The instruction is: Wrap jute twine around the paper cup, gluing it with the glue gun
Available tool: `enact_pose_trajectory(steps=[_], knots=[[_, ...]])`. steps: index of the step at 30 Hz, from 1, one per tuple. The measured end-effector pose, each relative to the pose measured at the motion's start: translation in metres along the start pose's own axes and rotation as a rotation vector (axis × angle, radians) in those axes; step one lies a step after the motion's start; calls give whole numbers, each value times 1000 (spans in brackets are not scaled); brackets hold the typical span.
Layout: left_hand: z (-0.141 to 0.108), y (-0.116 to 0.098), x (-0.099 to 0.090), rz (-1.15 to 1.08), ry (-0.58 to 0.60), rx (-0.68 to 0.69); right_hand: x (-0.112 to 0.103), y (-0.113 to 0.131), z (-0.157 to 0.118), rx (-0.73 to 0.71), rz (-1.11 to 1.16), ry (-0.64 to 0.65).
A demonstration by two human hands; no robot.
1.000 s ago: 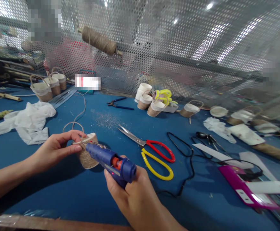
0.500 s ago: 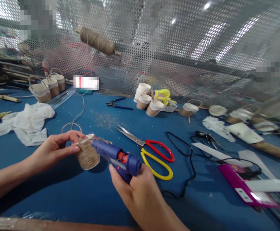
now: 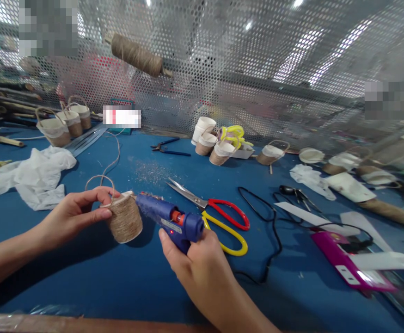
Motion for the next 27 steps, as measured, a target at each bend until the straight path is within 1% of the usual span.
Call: enact_pose_trajectory(steps=[2, 6, 9, 11, 14, 16, 18, 21, 23, 27], knots=[[0, 0, 0, 1, -2, 5, 3, -6, -2, 52, -14, 32], [1, 0, 0, 6, -8, 6, 8, -15, -4, 121, 35, -18], [1, -1, 0, 15, -10, 7, 10, -23, -3, 241, 189, -31], [1, -2, 0, 23, -14, 7, 11, -27, 2, 314, 306, -6], [1, -3, 0, 16, -12, -3, 10, -32, 12, 371, 469, 53], [1, -3, 1, 9, -16, -3, 10, -40, 20, 414, 545, 61], [1, -3, 1, 13, -21, 0, 5, -52, 29, 457, 543, -3], [1, -4, 3, 36, -19, 4, -1, -74, 46, 499, 448, -101], [1, -6, 3, 53, -21, 16, 1, -89, 60, 530, 400, -101], [0, -9, 2, 90, -33, 49, 13, -115, 86, 587, 314, -15]])
Point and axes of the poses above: each hand's wrist, its own z-axis towards the middle knuckle, its own x-axis out of the palm, y = z × x, the point moved 6 cm from there along z, towards the middle knuckle, and after that the axes turned 6 degrees about -x, right-handed, at the moved point
